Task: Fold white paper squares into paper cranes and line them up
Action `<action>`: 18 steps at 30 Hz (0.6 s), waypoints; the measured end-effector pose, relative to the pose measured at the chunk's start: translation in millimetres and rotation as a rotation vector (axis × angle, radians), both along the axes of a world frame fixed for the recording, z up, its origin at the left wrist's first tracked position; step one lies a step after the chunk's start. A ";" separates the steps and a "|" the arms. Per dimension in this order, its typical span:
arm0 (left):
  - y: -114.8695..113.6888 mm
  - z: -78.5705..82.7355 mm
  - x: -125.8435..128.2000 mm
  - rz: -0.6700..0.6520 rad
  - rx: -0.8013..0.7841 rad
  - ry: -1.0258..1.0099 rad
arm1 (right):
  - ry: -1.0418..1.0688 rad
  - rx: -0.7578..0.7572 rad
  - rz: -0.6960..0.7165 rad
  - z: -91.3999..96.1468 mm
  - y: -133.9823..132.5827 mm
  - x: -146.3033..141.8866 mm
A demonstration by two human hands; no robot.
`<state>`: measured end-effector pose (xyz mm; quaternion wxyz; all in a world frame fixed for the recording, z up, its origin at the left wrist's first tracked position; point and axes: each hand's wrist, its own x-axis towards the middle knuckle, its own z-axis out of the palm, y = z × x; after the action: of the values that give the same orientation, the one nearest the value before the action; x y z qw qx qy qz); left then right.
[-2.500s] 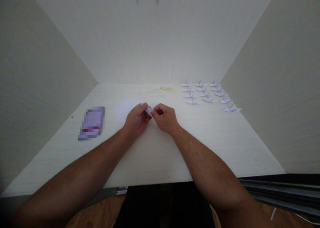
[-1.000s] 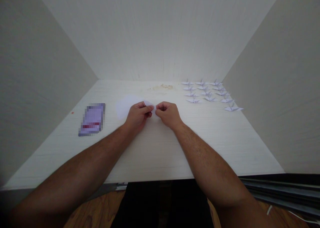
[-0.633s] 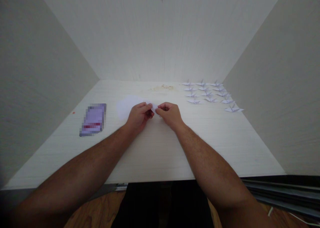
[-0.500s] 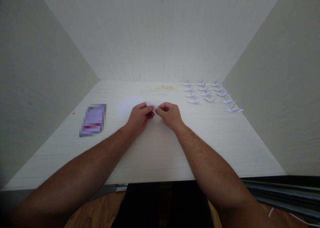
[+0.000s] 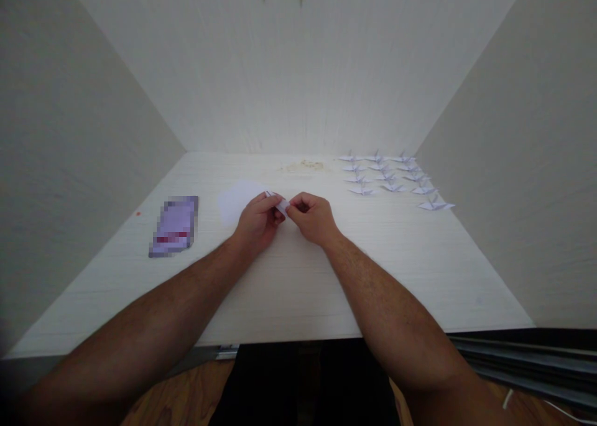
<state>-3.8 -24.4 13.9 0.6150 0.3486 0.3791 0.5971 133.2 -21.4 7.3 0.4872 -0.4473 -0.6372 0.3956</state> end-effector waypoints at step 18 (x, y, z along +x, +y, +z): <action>1.4 -8.1 -1.4 0.007 0.108 0.192 | -0.020 -0.023 -0.030 -4.1 4.4 4.0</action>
<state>-5.2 -22.9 5.8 0.5540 0.4359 0.4047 0.5825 137.2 -17.0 3.2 0.4814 -0.4663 -0.6307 0.3911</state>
